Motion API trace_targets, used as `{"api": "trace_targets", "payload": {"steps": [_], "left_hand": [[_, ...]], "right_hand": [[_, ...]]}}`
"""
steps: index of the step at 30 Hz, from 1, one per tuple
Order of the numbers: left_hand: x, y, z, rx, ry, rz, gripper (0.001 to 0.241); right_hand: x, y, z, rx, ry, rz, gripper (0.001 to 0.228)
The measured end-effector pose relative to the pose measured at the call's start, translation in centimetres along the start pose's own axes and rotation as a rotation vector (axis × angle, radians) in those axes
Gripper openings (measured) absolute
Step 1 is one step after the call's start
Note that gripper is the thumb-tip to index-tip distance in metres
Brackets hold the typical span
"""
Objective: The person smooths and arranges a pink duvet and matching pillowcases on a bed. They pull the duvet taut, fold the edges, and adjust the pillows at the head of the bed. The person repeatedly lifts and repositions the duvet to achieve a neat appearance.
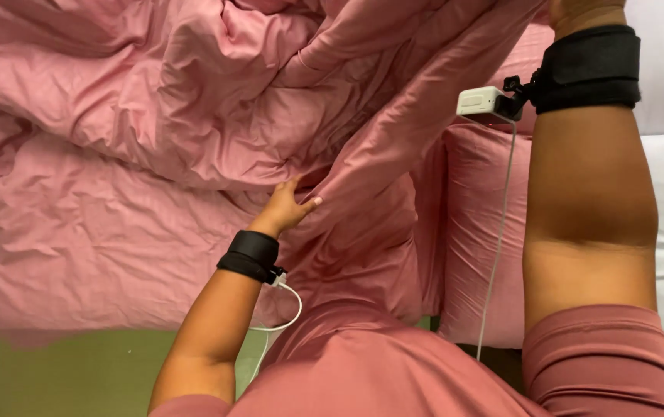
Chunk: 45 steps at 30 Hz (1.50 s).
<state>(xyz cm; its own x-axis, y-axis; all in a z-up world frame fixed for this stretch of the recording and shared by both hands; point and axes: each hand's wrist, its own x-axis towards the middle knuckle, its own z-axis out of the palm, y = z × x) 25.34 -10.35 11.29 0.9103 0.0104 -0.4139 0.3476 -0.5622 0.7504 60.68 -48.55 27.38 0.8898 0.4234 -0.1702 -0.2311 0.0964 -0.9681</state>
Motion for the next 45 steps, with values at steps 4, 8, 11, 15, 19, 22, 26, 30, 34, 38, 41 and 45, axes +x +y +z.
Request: {"api": "trace_targets", "payload": {"steps": [4, 8, 11, 15, 19, 22, 26, 30, 34, 38, 41, 45], "left_hand": [[0.4, -0.3, 1.6, 0.016, -0.024, -0.023, 0.092], [2.4, -1.5, 2.9, -0.032, 0.024, 0.06, 0.087], [3.8, -1.0, 2.9, -0.151, 0.048, 0.129, 0.085], [5.2, -0.3, 3.0, -0.238, 0.062, 0.129, 0.089], [6.4, -1.1, 2.3, -0.171, 0.095, -0.027, 0.093], [8.5, -4.1, 1.7, -0.125, 0.17, -0.162, 0.097], [11.1, -7.8, -0.6, -0.052, 0.242, -0.255, 0.105], [12.1, -7.2, -1.8, -0.17, 0.198, -0.384, 0.114], [14.0, -9.7, 0.2, -0.466, 0.091, -0.598, 0.099], [16.3, -13.4, 1.9, -0.594, 0.033, -0.711, 0.042], [16.5, -8.5, -1.0, -0.625, 0.052, -0.677, 0.033], [20.7, -4.4, -4.4, -0.805, 0.153, -0.25, 0.032]], "right_hand": [[-5.5, -4.3, 7.6, -0.282, -0.001, 0.032, 0.046], [-11.0, 4.5, 6.0, -0.572, 0.002, 0.05, 0.05], [-7.1, 11.9, 7.9, -0.613, -0.052, 0.11, 0.051], [-10.4, 17.8, 11.8, -0.462, -0.084, 0.422, 0.07], [-12.5, 20.2, 16.4, -0.385, -0.067, 0.475, 0.095], [-13.0, 23.8, 16.6, -0.424, -0.049, 0.358, 0.115], [-11.6, 29.9, 14.0, -1.126, 0.098, 0.148, 0.102], [-9.2, 21.8, 16.9, -0.782, 0.447, 0.227, 0.101], [-7.3, 23.9, 16.0, -0.147, 0.376, 0.582, 0.116], [-8.4, 30.9, 12.4, -0.078, 0.439, 0.808, 0.072], [-9.1, 32.2, 9.6, -0.028, 0.544, 0.773, 0.042], [-8.7, 28.2, 4.5, 0.441, 0.624, 0.444, 0.02]]}}
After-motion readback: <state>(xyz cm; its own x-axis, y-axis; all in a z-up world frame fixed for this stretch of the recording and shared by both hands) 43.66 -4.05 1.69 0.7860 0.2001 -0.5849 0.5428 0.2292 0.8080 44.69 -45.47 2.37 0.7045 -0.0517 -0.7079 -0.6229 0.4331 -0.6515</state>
